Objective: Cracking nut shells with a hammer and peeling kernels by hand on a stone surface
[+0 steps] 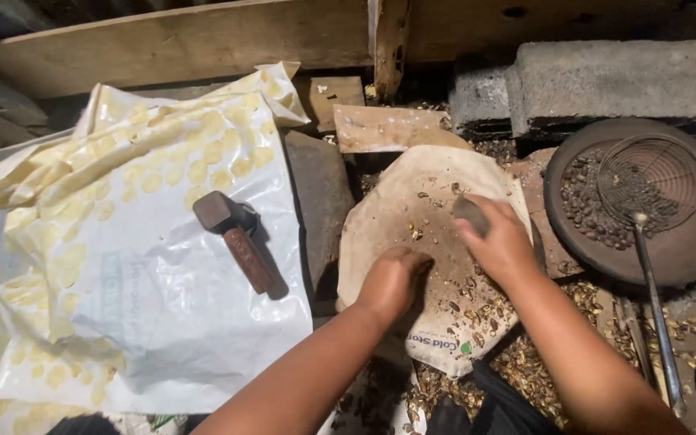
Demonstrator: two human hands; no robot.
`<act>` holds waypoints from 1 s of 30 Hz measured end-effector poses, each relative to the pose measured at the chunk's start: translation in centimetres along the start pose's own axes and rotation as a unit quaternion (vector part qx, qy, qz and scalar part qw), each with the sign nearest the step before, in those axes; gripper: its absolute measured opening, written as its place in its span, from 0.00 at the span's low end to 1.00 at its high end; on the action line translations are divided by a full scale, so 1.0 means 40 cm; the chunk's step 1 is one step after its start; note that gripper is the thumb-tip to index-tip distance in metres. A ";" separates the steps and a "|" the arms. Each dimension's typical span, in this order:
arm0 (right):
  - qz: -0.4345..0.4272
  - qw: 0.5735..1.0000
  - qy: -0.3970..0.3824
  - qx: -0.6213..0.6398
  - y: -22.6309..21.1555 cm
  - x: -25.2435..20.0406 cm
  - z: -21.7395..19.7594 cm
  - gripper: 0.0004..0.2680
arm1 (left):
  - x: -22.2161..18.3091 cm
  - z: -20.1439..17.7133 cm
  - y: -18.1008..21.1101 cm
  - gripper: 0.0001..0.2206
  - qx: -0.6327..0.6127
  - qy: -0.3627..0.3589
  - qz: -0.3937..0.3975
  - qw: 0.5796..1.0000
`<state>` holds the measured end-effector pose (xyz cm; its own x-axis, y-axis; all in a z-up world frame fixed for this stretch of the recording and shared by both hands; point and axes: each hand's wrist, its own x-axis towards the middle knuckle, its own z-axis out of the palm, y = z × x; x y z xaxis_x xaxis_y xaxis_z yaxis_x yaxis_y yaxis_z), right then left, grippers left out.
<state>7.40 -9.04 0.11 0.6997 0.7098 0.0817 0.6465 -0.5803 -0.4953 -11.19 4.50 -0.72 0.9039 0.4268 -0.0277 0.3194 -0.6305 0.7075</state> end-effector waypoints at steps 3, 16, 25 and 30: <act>0.118 0.992 -0.022 0.033 -0.016 -0.073 -0.059 0.20 | 0.046 0.040 -0.015 0.06 0.064 0.038 0.126 0.989; 0.071 0.981 -0.167 -0.062 -0.235 -0.163 -0.071 0.19 | 0.028 0.029 -0.080 0.10 0.091 0.110 0.139 0.980; 0.219 0.960 -0.175 0.015 -0.236 -0.130 -0.109 0.19 | 0.055 0.038 -0.043 0.10 0.079 0.088 0.051 0.992; 0.148 0.964 -0.214 -0.055 -0.198 -0.139 -0.109 0.20 | 0.016 -0.008 -0.025 0.10 0.099 0.068 0.081 0.989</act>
<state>-0.29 -10.11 7.35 0.6837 0.5926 -0.4258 0.4823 -0.8049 -0.3458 -11.01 5.61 -1.21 0.9055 0.3842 0.1803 0.2345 -0.8070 0.5419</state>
